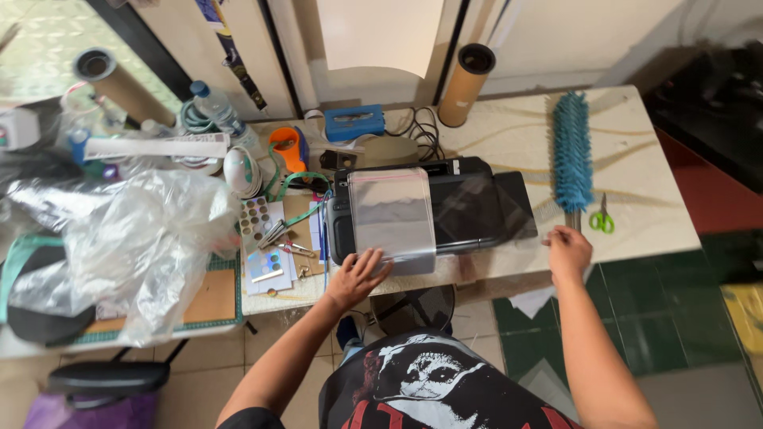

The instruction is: The person sweeps the floor with a blue duster, sets a long metal ruler on the work table, and handles a printer cable. They then pick up a clear plastic sheet, open the printer, place the sheet inside, and finally handle a green measuring tape and a color swatch card.

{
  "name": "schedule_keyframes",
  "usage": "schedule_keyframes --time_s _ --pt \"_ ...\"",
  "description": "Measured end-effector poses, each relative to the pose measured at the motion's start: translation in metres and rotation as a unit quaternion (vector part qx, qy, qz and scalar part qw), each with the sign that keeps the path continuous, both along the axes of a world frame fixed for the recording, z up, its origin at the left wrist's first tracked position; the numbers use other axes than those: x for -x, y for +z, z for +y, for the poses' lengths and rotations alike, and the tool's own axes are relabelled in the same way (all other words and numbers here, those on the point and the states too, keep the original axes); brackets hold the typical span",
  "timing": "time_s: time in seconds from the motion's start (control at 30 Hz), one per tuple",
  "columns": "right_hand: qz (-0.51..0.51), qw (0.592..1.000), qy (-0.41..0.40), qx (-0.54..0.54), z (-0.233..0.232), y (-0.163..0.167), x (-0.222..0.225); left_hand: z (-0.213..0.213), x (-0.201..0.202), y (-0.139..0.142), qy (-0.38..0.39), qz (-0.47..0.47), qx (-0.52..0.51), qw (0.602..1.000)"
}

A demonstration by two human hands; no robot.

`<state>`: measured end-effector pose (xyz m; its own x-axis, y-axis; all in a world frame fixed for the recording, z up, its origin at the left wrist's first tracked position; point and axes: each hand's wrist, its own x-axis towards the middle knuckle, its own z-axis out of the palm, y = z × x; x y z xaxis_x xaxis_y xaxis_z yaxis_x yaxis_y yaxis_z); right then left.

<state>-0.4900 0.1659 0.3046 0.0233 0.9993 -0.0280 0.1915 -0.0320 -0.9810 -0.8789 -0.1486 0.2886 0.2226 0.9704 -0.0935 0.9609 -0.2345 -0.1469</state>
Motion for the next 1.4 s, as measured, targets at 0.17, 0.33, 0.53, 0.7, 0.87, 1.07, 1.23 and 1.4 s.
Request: schedule_keyframes --time_s 0.17,0.33,0.53,0.7,0.87,1.07,1.23,1.4 --pt "-0.060 0.996 0.049 -0.035 0.032 -0.010 -0.015 -0.008 -0.003 0.001 0.016 -0.091 -0.144 0.985" --pt "-0.289 0.942 0.081 -0.147 0.026 -0.028 -0.017 -0.013 -0.025 0.023 0.099 -0.168 -0.203 0.959" --pt "-0.155 0.987 0.032 0.032 0.018 -0.046 -0.015 -0.005 -0.064 0.014 0.431 -0.498 -0.313 0.685" --pt "0.067 0.978 0.008 0.195 -0.012 -0.055 -0.002 0.001 -0.070 -0.016 0.482 -0.850 -0.213 0.006" --pt "-0.032 0.999 0.016 0.022 -0.034 -0.031 0.025 0.004 -0.065 -0.020 0.504 -0.833 -0.180 0.142" --pt "-0.274 0.926 0.155 -0.207 -0.128 0.016 0.066 -0.014 -0.044 0.013 0.511 -0.825 -0.054 0.234" --pt "-0.029 0.861 0.302 0.408 -0.155 -0.009 0.134 -0.024 -0.029 0.020 0.502 -0.792 0.046 0.344" --pt "0.066 0.860 0.337 0.379 -0.151 -0.037 0.160 -0.014 -0.019 -0.002 0.497 -0.533 -0.046 0.683"
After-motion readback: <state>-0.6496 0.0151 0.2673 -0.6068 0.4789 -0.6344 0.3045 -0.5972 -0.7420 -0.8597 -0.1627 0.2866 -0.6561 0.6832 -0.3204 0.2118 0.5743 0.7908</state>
